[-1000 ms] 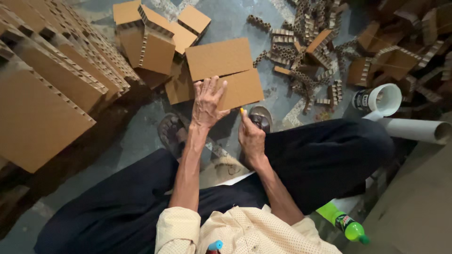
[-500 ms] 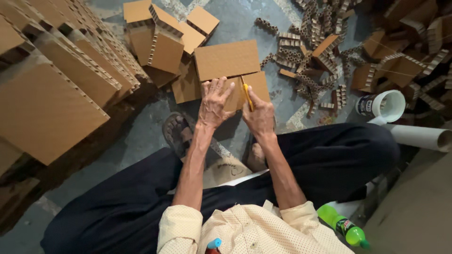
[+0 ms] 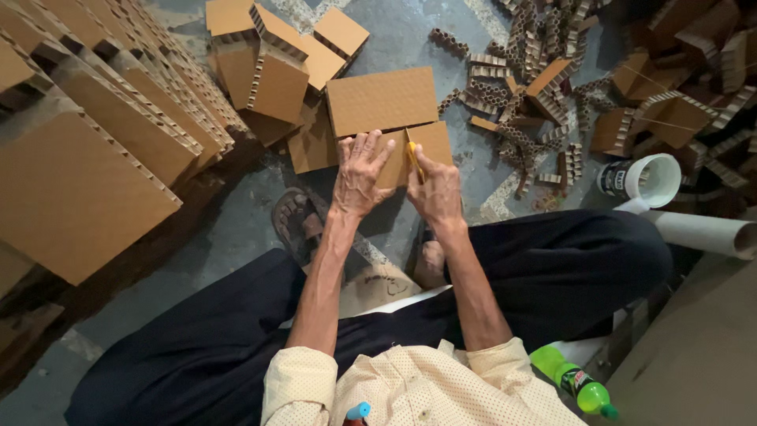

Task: The person sits on the floor and uses a utility knife to cut a piece of corrugated cardboard into smaller sections. They repeatedly score the cardboard along marked lines and separate the pieces by hand.

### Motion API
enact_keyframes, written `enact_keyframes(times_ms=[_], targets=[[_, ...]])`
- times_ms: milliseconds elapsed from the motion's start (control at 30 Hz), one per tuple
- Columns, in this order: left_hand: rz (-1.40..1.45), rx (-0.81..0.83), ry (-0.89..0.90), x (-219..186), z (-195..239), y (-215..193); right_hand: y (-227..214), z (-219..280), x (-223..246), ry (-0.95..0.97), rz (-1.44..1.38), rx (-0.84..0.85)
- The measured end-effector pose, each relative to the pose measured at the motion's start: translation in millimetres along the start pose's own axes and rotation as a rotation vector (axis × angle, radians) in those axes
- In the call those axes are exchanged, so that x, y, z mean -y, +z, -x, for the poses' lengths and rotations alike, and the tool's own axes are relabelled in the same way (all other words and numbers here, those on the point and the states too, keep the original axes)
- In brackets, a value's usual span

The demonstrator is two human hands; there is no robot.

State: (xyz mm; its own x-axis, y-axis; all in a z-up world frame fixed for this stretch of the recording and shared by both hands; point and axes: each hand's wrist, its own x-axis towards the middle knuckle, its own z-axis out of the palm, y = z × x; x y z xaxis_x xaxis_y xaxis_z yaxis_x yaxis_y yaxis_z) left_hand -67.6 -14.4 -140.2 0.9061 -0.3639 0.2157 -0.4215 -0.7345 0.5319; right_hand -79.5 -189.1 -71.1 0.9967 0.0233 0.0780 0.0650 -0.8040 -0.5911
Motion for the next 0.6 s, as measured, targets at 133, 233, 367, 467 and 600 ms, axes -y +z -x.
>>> enact_keyframes(times_ms=[133,233,367,467,600], targets=[[-0.006,0.038,-0.02,-4.4,4.4,-4.3,6.8,10.2,-14.5,-0.066,0.031,0.014],[-0.002,0.015,-0.012,-5.8,0.4,-6.1,-3.3,32.8,-11.0,-0.045,0.073,0.025],[0.024,0.053,-0.023,-3.8,3.3,-5.3,-20.9,76.1,6.2,0.133,0.056,0.097],[-0.012,0.009,-0.027,-4.8,-0.4,-4.4,-46.5,100.1,15.9,0.067,0.064,0.001],[0.149,-0.096,-0.045,-18.9,-2.5,-13.5,-82.5,89.1,26.1,0.099,0.0,-0.291]])
